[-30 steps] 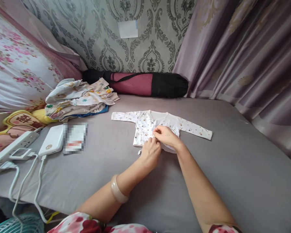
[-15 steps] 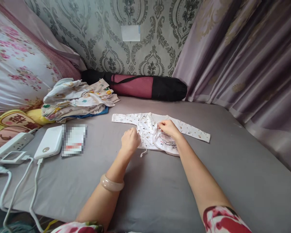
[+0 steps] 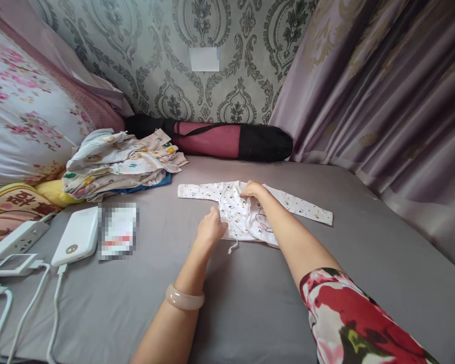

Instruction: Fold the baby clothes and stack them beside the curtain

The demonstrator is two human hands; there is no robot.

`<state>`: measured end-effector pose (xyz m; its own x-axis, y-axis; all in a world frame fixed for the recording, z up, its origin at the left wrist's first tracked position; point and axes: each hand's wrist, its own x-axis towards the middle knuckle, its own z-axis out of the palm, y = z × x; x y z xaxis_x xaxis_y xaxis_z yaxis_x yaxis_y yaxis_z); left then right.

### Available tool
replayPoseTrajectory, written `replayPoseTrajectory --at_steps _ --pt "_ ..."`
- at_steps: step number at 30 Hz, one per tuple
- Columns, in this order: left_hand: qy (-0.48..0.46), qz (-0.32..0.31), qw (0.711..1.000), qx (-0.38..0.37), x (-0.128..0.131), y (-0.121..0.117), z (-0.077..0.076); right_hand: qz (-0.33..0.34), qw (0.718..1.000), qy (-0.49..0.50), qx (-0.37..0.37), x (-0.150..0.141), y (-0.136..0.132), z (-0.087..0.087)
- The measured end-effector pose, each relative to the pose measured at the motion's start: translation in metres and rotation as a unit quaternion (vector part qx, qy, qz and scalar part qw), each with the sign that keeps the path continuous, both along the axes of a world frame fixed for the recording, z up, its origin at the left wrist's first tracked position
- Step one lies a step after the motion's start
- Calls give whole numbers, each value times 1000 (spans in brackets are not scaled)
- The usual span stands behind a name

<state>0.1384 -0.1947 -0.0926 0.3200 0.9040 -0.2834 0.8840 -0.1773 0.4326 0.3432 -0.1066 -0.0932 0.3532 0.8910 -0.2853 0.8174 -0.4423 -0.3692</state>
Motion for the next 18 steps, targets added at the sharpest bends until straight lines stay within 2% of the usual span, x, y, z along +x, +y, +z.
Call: replayPoseTrajectory --at_steps 3,4,10,18 --pt "-12 -11 1000 0 -1 -2 4 -10 996 1 -85 -3 -4 7" --pt "-16 -19 1000 1 -2 -3 4 -2 997 -7 -82 -4 -6 9" --pt "-2 -73 997 -10 -6 -2 3 17 992 -124 -6 -5 -18 13" --pt "42 -88 995 -20 -9 2 6 24 979 -191 65 -22 -38 -9"
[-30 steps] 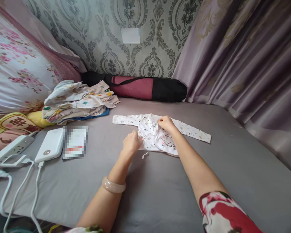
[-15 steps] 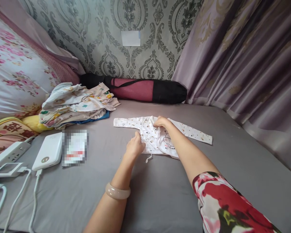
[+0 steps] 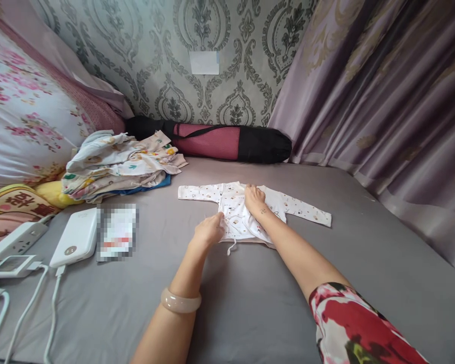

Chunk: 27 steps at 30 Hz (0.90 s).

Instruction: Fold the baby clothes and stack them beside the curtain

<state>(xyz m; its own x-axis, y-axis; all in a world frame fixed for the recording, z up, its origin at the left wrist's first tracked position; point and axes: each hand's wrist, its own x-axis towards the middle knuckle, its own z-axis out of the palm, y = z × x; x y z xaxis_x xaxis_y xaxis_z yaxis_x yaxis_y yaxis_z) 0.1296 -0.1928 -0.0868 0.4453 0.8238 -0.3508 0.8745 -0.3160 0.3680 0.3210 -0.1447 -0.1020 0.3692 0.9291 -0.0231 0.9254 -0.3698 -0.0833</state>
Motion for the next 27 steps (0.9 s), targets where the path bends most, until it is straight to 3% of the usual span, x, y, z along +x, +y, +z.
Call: replayPoseTrajectory --at_steps 4,7,10,15,20,24,27 --pt "-7 -1 1000 -20 -3 -1 5 31 998 -53 26 -9 -12 -4" --pt "-23 0 999 -27 -4 -1 6 141 988 -35 51 -20 -18 -9" --pt "-27 -9 999 -33 -5 0 2 227 973 37 10 -27 -16 -19" --pt "-36 -20 998 -48 -6 4 -9 189 979 75 -17 -21 1 -36" --pt "-37 -28 997 -54 -6 5 -6 148 986 73 10 -15 11 -40" --pt "-33 -20 997 -64 -6 5 -2 154 974 165 3 -6 14 -24" --pt "-44 -9 997 -66 -7 6 -5 137 964 212 88 2 -1 -4"
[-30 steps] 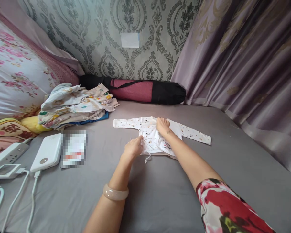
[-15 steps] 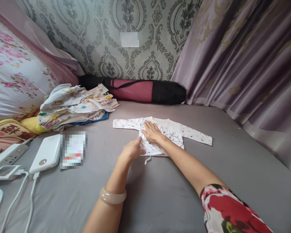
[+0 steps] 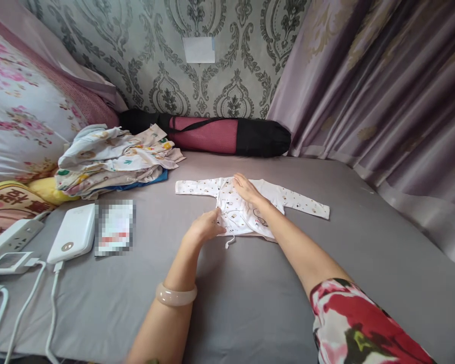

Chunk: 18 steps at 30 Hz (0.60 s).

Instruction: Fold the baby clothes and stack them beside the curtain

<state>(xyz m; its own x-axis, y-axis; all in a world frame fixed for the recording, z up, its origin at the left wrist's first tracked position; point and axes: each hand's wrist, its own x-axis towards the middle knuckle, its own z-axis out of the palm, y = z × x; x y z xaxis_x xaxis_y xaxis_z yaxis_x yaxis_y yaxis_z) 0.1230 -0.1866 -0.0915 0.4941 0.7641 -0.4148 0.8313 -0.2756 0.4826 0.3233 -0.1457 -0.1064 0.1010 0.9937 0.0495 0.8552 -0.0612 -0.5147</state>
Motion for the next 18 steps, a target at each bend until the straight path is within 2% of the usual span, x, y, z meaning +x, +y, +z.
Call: replayPoseTrajectory --at_steps 2,5,8,12,18 --pt "-11 10 1000 2 0 1 -3 -35 999 -20 31 0 -23 11" --pt "-28 19 999 6 -1 2 -8 -35 997 -68 -33 -12 -67 19" --pt "-42 21 999 11 -2 3 -12 -18 991 -113 -71 -26 -100 16" --pt "-56 15 998 22 -3 5 -14 -31 983 -164 -78 -33 -111 11" --pt "-60 7 998 17 -6 7 -15 -12 987 -153 -48 -34 -115 16"
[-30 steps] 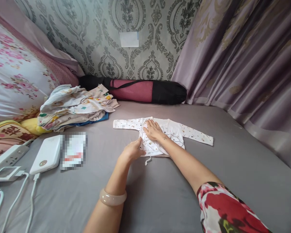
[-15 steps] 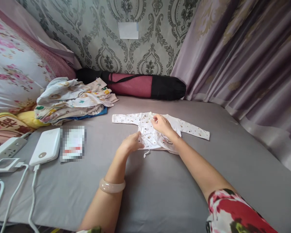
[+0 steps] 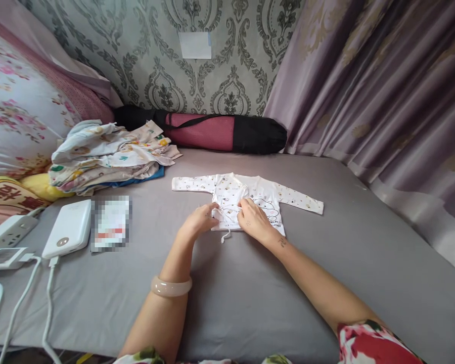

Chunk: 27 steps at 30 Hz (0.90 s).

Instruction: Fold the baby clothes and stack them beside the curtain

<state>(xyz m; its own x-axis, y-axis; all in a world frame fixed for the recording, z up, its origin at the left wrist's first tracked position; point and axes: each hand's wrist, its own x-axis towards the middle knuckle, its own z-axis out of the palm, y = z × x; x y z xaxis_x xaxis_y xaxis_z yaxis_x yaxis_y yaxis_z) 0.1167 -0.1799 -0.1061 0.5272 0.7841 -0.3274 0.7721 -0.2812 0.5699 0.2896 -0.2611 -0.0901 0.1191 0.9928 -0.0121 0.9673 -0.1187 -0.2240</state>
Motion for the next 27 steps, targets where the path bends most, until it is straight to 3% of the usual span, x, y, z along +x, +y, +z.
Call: replayPoseTrajectory --at_steps 8,13,16,20,23,27 --pt "10 9 1000 1 0 -2 3 68 998 3 -15 3 -1 -3" --pt "20 10 1000 -10 0 -3 9 -18 999 -2 44 29 25 -15" --pt "16 9 1000 -19 0 -2 8 -69 998 -5 6 38 37 -33" --pt "10 6 1000 -21 -1 0 5 -81 996 -3 -34 37 42 -50" --pt "24 6 1000 -10 0 0 6 -85 995 7 -44 37 42 -47" --pt "21 -1 1000 -14 0 -1 8 -55 992 88 -78 54 41 -31"
